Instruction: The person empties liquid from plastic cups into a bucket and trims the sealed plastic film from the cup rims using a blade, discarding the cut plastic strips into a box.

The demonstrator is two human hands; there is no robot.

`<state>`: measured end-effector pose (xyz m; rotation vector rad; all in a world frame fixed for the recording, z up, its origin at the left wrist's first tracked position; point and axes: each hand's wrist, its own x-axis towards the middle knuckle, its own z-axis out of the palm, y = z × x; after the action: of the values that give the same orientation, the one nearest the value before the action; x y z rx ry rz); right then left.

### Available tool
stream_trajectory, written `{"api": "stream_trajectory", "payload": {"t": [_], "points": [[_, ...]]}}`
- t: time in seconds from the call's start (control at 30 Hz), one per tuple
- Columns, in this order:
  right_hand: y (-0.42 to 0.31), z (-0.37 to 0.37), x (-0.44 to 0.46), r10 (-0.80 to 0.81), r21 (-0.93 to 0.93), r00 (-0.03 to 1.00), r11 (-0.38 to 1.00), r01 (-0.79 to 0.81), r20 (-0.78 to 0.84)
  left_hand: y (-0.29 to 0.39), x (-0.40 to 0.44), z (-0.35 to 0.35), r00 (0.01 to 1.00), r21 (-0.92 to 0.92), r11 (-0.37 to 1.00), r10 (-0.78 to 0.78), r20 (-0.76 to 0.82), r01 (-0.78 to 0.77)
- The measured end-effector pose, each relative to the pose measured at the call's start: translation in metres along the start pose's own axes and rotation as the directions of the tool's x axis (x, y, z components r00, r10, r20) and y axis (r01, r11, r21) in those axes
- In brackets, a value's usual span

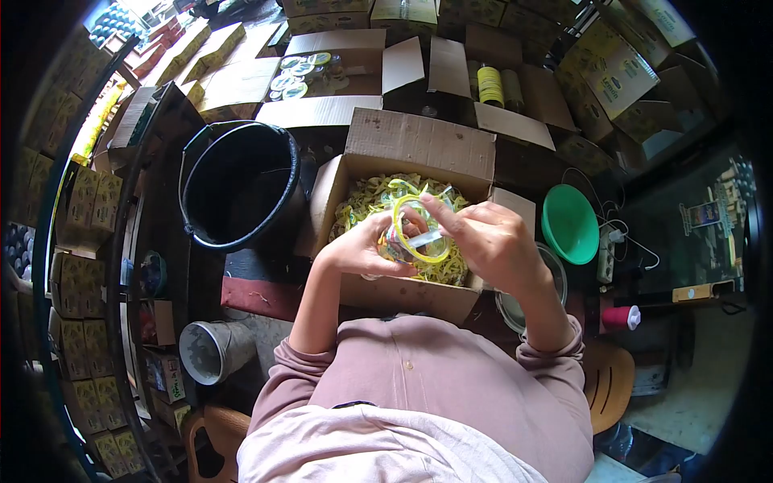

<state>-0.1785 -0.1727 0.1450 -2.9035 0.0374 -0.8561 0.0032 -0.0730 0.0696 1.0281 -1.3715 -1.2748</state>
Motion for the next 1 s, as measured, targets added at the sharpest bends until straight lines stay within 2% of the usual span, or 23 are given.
{"api": "stream_trajectory", "payload": {"t": [0.1, 0.23, 0.3, 0.4, 0.5, 0.53, 0.63, 0.67, 0.77, 0.87, 0.97, 1.0], "points": [[0.007, 0.010, -0.003, -0.031, 0.031, 0.996, 0.999, 0.034, -0.082, -0.001, 0.002, 0.000, 0.997, 0.055, 0.996, -0.072, 0.026, 0.071], [0.007, 0.010, -0.003, 0.018, 0.001, 0.999, 1.000, -0.018, 0.028, -0.008, 0.002, 0.000, 0.994, 0.109, 0.988, -0.109, 0.019, 0.107], [0.005, 0.015, -0.001, 0.018, 0.035, 1.000, 0.999, -0.018, -0.002, -0.011, 0.002, 0.001, 0.993, 0.111, 0.987, -0.120, 0.008, 0.118], [0.012, 0.018, -0.005, 0.061, 0.042, 0.998, 0.997, -0.061, -0.006, -0.022, 0.004, 0.001, 0.999, 0.106, 0.994, -0.042, 0.014, 0.041], [0.022, 0.018, -0.007, 0.157, 0.014, 0.987, 0.988, -0.156, -0.031, -0.024, 0.000, -0.001, 0.982, -0.108, 0.977, -0.180, 0.061, 0.186], [0.025, 0.017, -0.008, 0.194, 0.003, 0.980, 0.981, -0.194, -0.047, -0.031, 0.000, -0.003, 0.988, -0.035, 0.990, -0.131, 0.084, 0.134], [0.036, 0.023, -0.013, 0.262, -0.094, 0.957, 0.957, -0.274, -0.126, -0.032, -0.003, 0.000, 0.976, -0.144, 0.971, -0.175, 0.127, 0.193], [0.039, 0.024, -0.015, 0.309, -0.076, 0.945, 0.945, -0.318, -0.111, -0.032, -0.003, 0.002, 0.980, -0.155, 0.974, -0.146, 0.135, 0.166], [0.037, 0.021, -0.016, 0.489, -0.069, 0.872, 0.869, -0.489, -0.022, -0.032, -0.003, -0.001, 0.980, -0.130, 0.981, -0.126, 0.157, 0.147], [0.045, 0.024, -0.028, 0.677, -0.053, 0.714, 0.731, -0.680, 0.182, -0.030, -0.005, -0.001, 0.984, -0.125, 0.981, -0.134, 0.117, 0.148], [0.052, 0.035, -0.052, 0.714, -0.257, 0.618, 0.698, -0.669, 0.330, -0.034, -0.003, 0.005, 0.994, -0.165, 0.985, 0.028, -0.110, -0.046], [0.051, 0.038, -0.056, 0.737, -0.295, 0.613, 0.676, -0.676, 0.283, -0.032, -0.002, 0.005, 0.985, -0.158, 0.979, 0.109, -0.131, -0.130]]}}
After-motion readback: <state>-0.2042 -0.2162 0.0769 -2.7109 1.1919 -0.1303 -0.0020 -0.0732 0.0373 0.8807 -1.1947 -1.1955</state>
